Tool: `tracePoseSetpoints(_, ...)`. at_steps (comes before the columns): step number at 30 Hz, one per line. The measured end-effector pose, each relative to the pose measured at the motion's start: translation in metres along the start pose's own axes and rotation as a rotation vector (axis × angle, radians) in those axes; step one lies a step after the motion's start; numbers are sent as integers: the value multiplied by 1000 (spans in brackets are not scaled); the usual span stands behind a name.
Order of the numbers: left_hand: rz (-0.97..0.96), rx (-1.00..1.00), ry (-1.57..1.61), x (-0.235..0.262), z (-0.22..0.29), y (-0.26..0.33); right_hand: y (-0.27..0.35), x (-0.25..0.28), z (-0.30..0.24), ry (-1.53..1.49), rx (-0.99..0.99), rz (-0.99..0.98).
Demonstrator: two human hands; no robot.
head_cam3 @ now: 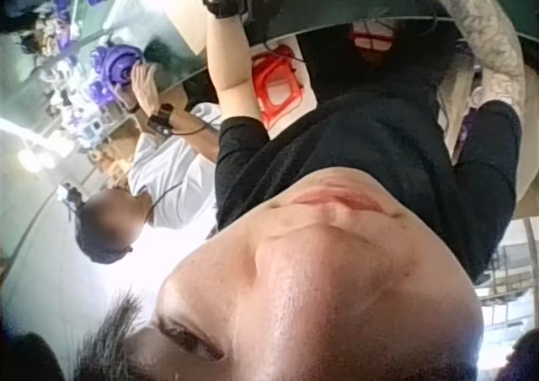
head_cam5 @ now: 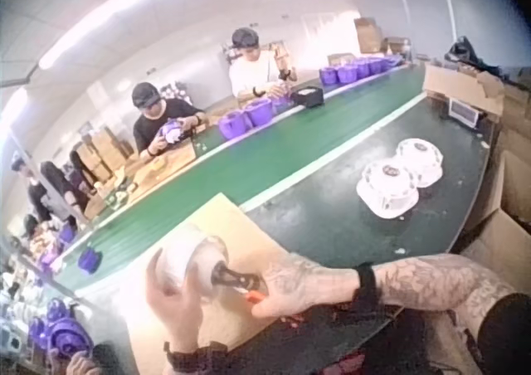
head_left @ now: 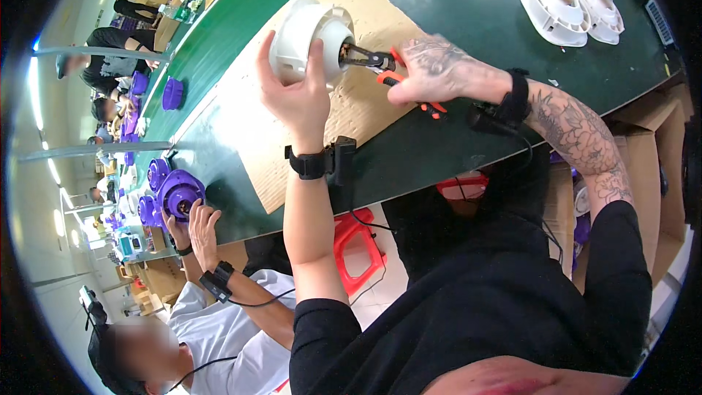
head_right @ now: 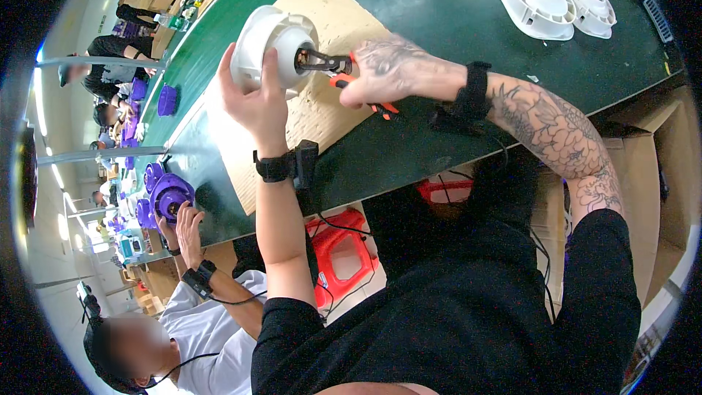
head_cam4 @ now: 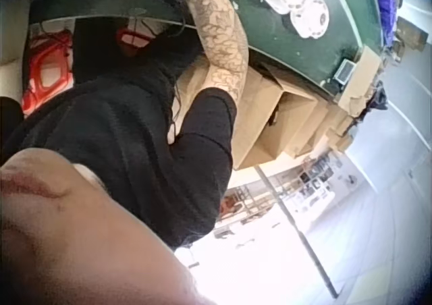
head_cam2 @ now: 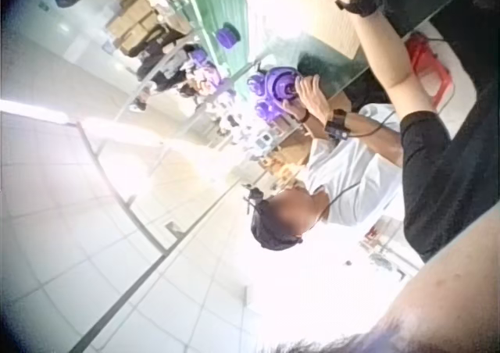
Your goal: The person uses pliers to manipulate wires inside white plastic fan housings on a workbench. They repeatedly insert and adjust components within the central hub of the housings, handling them one at a time.
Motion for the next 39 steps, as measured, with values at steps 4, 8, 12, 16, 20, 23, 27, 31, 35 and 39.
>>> tracePoseSetpoints(4,109,-169,98,10,7,3,2,-44,-2,-1079,43,-576)
tracePoseSetpoints(8,27,-161,138,9,-9,1,11,-21,2,-611,-12,-289)
tracePoseSetpoints(12,-26,-189,19,1,-2,-3,18,16,-14,408,54,362)
tracePoseSetpoints(16,-5,26,52,7,-5,-1,8,1,-11,305,64,193)
tracePoseSetpoints(20,92,-56,193,12,-2,9,11,-35,4,-903,86,-464)
tracePoseSetpoints(23,82,-101,199,11,4,7,8,-56,0,-1168,145,-708)
tracePoseSetpoints(27,9,-24,194,9,-8,7,10,-60,3,-1247,36,-641)
tracePoseSetpoints(31,63,-69,315,9,-4,9,19,-69,-12,-1377,156,-791)
tracePoseSetpoints(35,200,-83,506,11,-11,6,27,-92,-41,-1609,464,-1025)
tracePoseSetpoints(39,150,-103,179,24,-6,4,5,-74,-14,-1168,70,-432)
Point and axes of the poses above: each hand's wrist, its own y-axis away from the middle knuckle, its own x-axis out of the back of the hand, z = x × y, the point moved 6 cm from there along -y, towards the middle knuckle, and after that the axes turned 7 degrees about -z, right-handed, at the moved point
